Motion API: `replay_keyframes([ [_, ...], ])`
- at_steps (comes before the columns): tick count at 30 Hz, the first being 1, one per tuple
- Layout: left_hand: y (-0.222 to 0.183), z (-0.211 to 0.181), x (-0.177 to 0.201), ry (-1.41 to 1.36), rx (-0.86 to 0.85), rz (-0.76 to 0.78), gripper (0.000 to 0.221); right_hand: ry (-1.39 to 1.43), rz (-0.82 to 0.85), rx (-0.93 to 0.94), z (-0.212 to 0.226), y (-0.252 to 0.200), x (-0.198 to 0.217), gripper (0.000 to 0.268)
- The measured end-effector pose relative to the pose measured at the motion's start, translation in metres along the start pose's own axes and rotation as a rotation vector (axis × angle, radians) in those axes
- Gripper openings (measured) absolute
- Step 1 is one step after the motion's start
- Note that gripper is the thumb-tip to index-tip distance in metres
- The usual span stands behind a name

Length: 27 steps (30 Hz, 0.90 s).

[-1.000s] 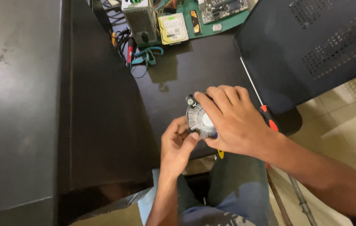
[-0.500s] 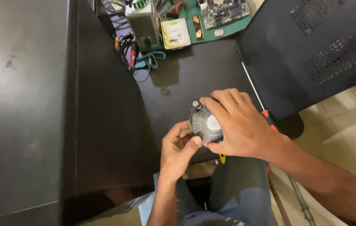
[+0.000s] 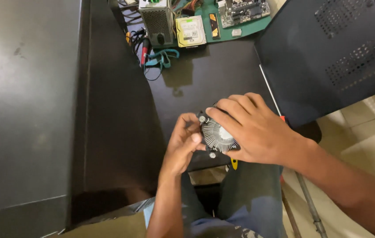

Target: Cleaning dust from a CPU heatsink and fan assembly using a handheld brush.

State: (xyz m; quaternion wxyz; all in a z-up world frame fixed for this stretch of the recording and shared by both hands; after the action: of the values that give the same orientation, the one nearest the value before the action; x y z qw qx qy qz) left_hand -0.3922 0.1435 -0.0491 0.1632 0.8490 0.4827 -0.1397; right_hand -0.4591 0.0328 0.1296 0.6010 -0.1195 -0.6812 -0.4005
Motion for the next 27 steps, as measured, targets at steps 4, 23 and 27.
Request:
replay_keyframes([
  [4, 0.005, -0.008, -0.013, 0.028, -0.014, 0.056, 0.083, -0.008, 0.020, 0.030, 0.004, 0.001, -0.003, 0.109],
  [23, -0.023, -0.019, -0.022, 0.377, -0.593, -0.514, 0.065, 1.509, -0.618, -0.998, -0.088, -0.088, -0.126, 0.089],
  [27, -0.038, -0.024, -0.033, 0.478, -0.760, -0.531, 0.063, 1.675, -0.687, -0.915, -0.078, -0.058, -0.123, 0.101],
])
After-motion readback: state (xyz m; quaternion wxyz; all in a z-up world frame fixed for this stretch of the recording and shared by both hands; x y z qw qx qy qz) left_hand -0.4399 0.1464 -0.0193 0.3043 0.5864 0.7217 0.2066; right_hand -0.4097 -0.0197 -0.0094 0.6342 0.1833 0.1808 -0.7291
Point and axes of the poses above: each hand's wrist, its own y-axis towards the middle knuckle, its own x-axis out of the back of the hand, z = x × y, the point moved 10 cm from there along y, towards the middle knuckle, and after that the axes turned 12 degrees about y, right-handed, at the moved point
